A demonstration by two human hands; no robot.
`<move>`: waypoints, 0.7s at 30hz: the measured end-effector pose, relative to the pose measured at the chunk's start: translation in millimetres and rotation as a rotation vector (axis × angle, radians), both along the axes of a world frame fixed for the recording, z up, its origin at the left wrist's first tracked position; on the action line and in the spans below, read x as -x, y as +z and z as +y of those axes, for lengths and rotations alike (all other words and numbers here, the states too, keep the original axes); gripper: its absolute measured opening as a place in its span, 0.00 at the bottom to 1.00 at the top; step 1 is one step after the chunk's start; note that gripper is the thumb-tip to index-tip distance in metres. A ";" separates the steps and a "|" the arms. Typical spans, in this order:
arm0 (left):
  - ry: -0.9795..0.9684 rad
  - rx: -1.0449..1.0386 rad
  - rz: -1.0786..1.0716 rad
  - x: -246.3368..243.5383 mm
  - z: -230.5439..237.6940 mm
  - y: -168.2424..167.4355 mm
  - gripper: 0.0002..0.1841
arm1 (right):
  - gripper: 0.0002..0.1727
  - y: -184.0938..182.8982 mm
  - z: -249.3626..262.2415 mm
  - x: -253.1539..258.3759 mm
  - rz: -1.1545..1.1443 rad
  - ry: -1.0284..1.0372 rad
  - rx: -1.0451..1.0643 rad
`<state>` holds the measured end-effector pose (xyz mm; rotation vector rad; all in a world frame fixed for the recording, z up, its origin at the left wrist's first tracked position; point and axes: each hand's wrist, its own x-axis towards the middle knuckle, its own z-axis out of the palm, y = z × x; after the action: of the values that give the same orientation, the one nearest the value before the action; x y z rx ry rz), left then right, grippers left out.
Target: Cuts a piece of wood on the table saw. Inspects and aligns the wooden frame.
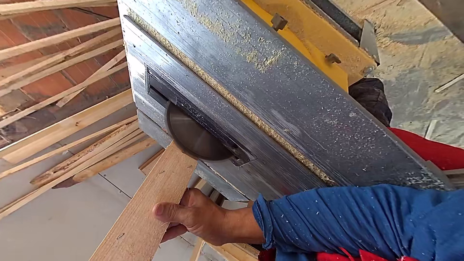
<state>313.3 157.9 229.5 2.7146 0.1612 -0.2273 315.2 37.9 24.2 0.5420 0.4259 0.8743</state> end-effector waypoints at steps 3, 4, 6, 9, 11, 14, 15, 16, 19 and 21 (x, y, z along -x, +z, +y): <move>-0.007 -0.012 0.021 -4.3 -7.7 -0.6 0.21 | 0.15 -1.1 -1.6 -1.3 0.003 -0.004 -0.004; -0.007 -0.027 0.015 -3.7 -8.5 -1.7 0.22 | 0.16 -2.3 -2.0 -1.9 0.003 -0.001 0.000; 0.008 -0.029 -0.008 -3.3 -10.2 -4.8 0.23 | 0.16 -2.6 -2.2 -2.0 0.006 -0.003 0.006; 0.000 -0.038 -0.007 -3.3 -9.8 -2.3 0.23 | 0.16 -2.8 0.0 -0.5 0.028 -0.026 0.005; 0.003 -0.068 0.004 -2.7 -4.4 11.0 0.21 | 0.15 -0.3 2.7 -0.4 0.039 -0.012 0.009; 0.043 -0.125 -0.033 13.2 24.9 51.6 0.17 | 0.18 11.9 10.2 5.7 0.025 0.052 0.052; 0.042 -0.120 -0.065 22.3 35.3 58.8 0.15 | 0.20 16.9 14.0 9.2 0.003 0.069 0.056; 0.033 -0.125 -0.093 34.4 45.8 66.0 0.14 | 0.23 22.8 19.6 14.8 -0.029 0.079 0.062; 0.069 -0.166 -0.163 80.1 63.9 75.3 0.14 | 0.27 37.8 37.7 34.8 -0.148 0.086 0.097; 0.114 -0.159 -0.222 101.1 66.4 70.9 0.16 | 0.29 39.8 47.3 43.8 -0.216 0.073 0.112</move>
<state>212.1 224.3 300.4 2.8516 0.2791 0.1251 271.3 85.2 64.1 0.3268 0.2965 0.9622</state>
